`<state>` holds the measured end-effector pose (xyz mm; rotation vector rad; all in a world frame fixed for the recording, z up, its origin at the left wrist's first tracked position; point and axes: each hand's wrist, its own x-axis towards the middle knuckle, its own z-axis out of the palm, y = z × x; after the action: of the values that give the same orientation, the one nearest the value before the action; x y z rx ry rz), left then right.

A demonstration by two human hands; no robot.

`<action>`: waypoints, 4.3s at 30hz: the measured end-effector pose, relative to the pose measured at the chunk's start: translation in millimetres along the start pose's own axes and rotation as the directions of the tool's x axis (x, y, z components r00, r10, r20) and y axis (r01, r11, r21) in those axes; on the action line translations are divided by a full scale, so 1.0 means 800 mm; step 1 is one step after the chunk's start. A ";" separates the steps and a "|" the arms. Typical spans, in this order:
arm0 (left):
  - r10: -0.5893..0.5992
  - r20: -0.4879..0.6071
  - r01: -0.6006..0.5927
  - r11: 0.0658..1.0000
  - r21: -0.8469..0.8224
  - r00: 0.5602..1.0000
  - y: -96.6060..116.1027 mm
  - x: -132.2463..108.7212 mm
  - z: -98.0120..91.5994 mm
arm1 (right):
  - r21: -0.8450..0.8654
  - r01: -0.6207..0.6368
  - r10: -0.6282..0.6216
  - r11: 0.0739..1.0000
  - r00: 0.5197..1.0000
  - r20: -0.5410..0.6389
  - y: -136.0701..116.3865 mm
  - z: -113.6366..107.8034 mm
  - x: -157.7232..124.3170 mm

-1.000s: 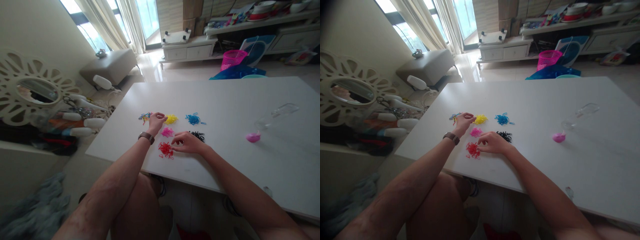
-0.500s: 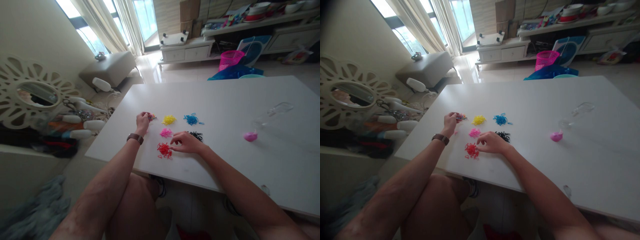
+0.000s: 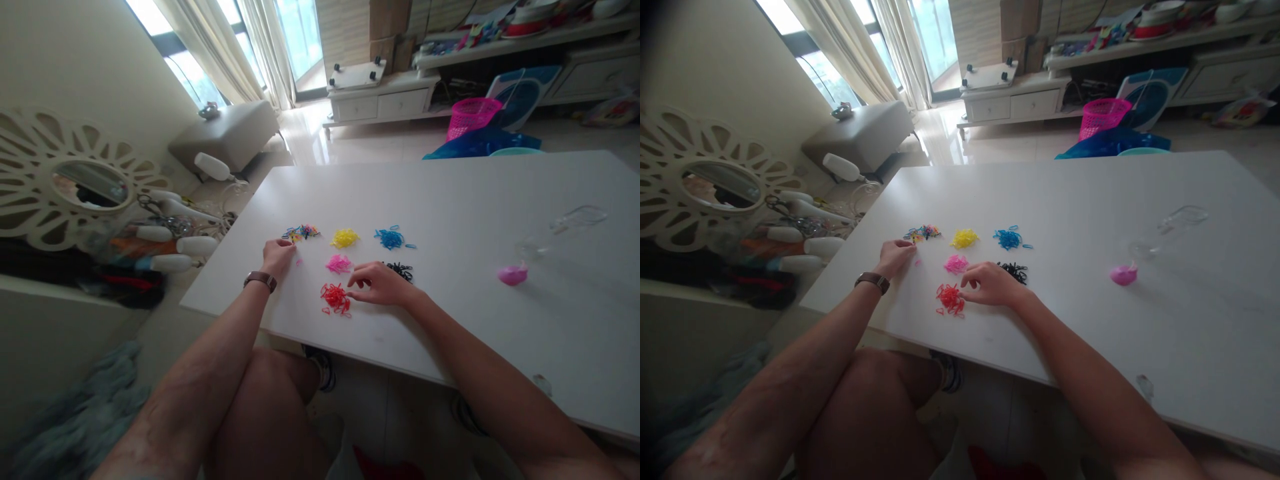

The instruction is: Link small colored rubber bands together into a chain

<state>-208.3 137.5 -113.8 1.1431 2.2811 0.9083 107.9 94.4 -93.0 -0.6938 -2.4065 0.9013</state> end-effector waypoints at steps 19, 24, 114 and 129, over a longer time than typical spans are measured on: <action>0.251 0.095 -0.262 0.955 0.139 0.963 0.004 -0.003 0.005 | 0.026 -0.034 0.033 0.999 0.999 0.017 -0.001 0.000 0.001; 0.232 0.075 -0.241 0.959 0.147 0.970 0.007 -0.004 0.003 | 0.016 -0.024 0.023 1.000 1.000 0.017 -0.001 0.000 0.001; 0.259 0.175 -0.296 0.925 0.239 0.950 0.034 -0.013 0.031 | -0.025 -0.023 0.024 0.999 0.999 0.033 -0.005 -0.001 0.001; 0.287 0.214 -0.334 0.915 0.226 0.934 0.041 -0.016 0.029 | -0.036 -0.001 0.002 0.999 1.000 0.026 -0.007 -0.001 0.001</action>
<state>-168.7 150.2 -105.4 1.6699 2.1506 0.5936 106.1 91.4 -88.8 -0.7009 -2.4512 0.8747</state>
